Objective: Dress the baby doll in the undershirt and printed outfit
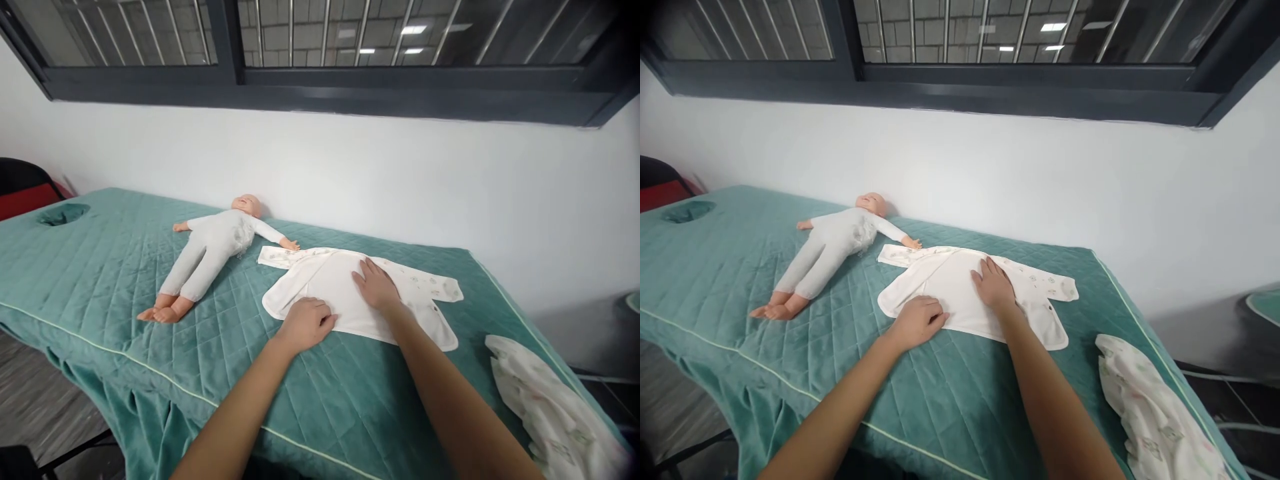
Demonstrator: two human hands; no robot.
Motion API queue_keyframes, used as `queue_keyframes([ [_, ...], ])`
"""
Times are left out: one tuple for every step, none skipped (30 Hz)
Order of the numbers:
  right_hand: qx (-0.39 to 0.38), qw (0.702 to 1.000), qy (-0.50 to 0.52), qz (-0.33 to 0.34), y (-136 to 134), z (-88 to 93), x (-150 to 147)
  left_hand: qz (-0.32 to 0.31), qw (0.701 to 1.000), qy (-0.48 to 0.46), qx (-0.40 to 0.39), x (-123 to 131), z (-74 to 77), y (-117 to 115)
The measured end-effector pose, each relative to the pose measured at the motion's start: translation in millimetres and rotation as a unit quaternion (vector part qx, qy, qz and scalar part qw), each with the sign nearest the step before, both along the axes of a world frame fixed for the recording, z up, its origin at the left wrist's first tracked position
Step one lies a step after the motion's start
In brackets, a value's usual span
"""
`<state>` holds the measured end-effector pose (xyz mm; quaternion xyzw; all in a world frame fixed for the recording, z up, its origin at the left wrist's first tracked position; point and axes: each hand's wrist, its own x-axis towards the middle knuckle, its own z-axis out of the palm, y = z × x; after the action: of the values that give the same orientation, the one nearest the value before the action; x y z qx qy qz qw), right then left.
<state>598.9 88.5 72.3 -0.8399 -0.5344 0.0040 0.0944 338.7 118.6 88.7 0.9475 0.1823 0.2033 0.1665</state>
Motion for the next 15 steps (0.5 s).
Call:
queue_keyframes([
  [-0.006, 1.000, -0.004, -0.008, -2, 1.4, -2, 0.003, 1.000, -0.004, 0.000, 0, 0.1, -1],
  [-0.011, 1.000, -0.010, -0.014, -5, 2.8, -4, 0.007, 1.000, -0.009, -0.001, -1, 0.2, -1],
  [-0.015, 1.000, -0.018, -0.017, -7, 4.1, -7, 0.013, 1.000, -0.017, -0.001, -1, 0.1, -2],
  [-0.017, 0.999, -0.027, -0.019, -11, 4.9, -11, 0.022, 0.999, -0.026, -0.001, -1, 0.0, -3],
  [-0.016, 0.999, -0.038, -0.016, -16, 5.0, -15, 0.033, 0.999, -0.036, -0.001, -2, -0.1, -4],
  [-0.011, 0.998, -0.053, -0.011, -23, 4.2, -20, 0.048, 0.998, -0.047, -0.001, -2, -0.3, -5],
  [-0.007, 0.998, -0.066, -0.006, -31, 2.5, -26, 0.064, 0.996, -0.061, -0.005, -4, -0.3, -5],
  [0.004, 0.997, -0.082, 0.006, -41, 0.0, -32, 0.081, 0.994, -0.077, -0.011, -6, 0.0, -5],
  [0.014, 0.995, -0.094, 0.015, -52, -2.9, -39, 0.098, 0.991, -0.094, -0.020, -10, 0.9, -4],
  [0.022, 0.995, -0.099, 0.025, -63, -5.6, -47, 0.110, 0.987, -0.111, -0.031, -15, 2.6, -2],
  [0.035, 0.993, -0.104, 0.042, -73, -7.4, -55, 0.119, 0.984, -0.128, -0.043, -22, 5.4, 2],
  [0.053, 0.990, -0.112, 0.065, -82, -7.6, -63, 0.128, 0.979, -0.145, -0.057, -30, 9.3, 8],
  [0.071, 0.986, -0.119, 0.096, -88, -5.7, -72, 0.138, 0.974, -0.164, -0.074, -41, 14.2, 16],
  [0.086, 0.980, -0.123, 0.127, -90, -1.3, -81, 0.153, 0.966, -0.186, -0.091, -54, 20.0, 27],
  [0.103, 0.975, -0.124, 0.151, -87, 5.6, -91, 0.175, 0.955, -0.212, -0.112, -68, 26.0, 40],
])
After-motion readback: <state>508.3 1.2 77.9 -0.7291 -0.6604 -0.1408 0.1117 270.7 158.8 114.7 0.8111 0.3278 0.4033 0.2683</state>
